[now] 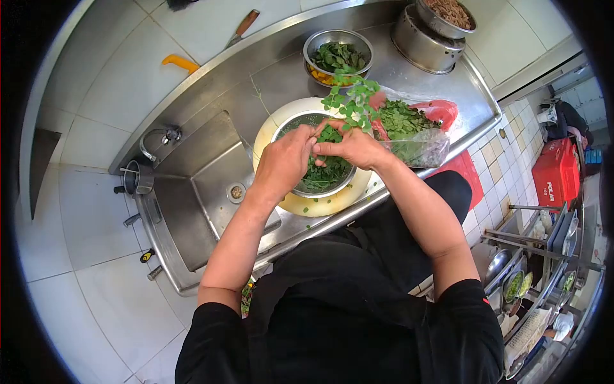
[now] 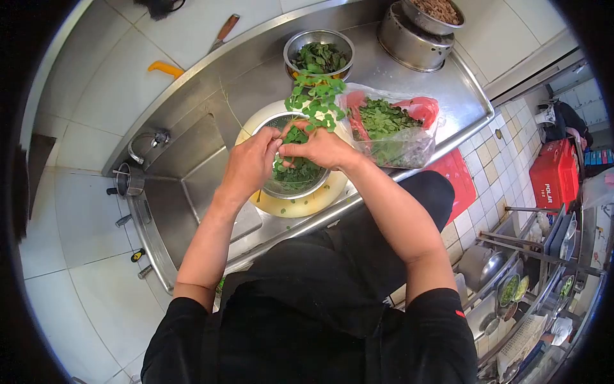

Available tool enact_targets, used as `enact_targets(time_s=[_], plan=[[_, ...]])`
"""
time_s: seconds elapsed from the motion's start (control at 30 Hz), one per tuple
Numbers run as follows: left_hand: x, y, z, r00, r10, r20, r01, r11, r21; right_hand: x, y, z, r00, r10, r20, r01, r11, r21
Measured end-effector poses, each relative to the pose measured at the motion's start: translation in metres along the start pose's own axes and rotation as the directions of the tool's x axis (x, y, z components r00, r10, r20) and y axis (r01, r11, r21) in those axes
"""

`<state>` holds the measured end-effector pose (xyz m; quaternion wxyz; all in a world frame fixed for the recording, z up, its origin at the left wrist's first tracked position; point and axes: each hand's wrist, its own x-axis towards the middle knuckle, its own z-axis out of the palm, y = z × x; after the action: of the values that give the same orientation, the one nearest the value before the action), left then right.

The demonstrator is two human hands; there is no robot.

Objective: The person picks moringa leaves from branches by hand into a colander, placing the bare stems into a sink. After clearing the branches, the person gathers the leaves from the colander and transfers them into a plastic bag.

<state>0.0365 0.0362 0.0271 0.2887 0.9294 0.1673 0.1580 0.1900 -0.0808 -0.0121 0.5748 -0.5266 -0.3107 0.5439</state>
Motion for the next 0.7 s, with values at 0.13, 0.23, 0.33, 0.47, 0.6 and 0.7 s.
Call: enact_targets(time_s=[0.13, 0.23, 0.33, 0.47, 0.6, 0.7], plan=[[0.005, -0.005, 0.003, 0.999, -0.034, -0.007, 0.034, 0.999, -0.009, 0.003, -0.007, -0.008, 0.996, 0.084, 0.009, -0.084, 0.993, 0.084], [0.004, -0.006, 0.003, 0.999, -0.054, -0.007, 0.054, 0.998, -0.017, 0.004, -0.004, -0.007, 1.0, -0.012, 0.025, 0.012, 1.0, -0.002], [0.003, -0.007, 0.003, 0.998, -0.053, -0.022, 0.052, 0.998, -0.034, 0.003, -0.009, -0.006, 1.0, 0.026, 0.003, -0.026, 0.999, 0.027], [0.003, -0.009, 0.003, 0.998, -0.067, 0.007, 0.067, 0.997, -0.048, 0.0, -0.012, -0.004, 1.0, 0.003, 0.012, -0.002, 0.995, -0.104], [0.001, -0.012, 0.003, 0.992, -0.124, 0.026, 0.126, 0.988, -0.095, 0.0, -0.013, -0.008, 1.0, -0.007, 0.01, 0.009, 0.989, -0.147], [-0.001, -0.013, 0.001, 0.982, -0.183, 0.055, 0.189, 0.972, -0.139, -0.001, -0.014, -0.012, 1.0, 0.0, 0.017, 0.004, 0.974, -0.228]])
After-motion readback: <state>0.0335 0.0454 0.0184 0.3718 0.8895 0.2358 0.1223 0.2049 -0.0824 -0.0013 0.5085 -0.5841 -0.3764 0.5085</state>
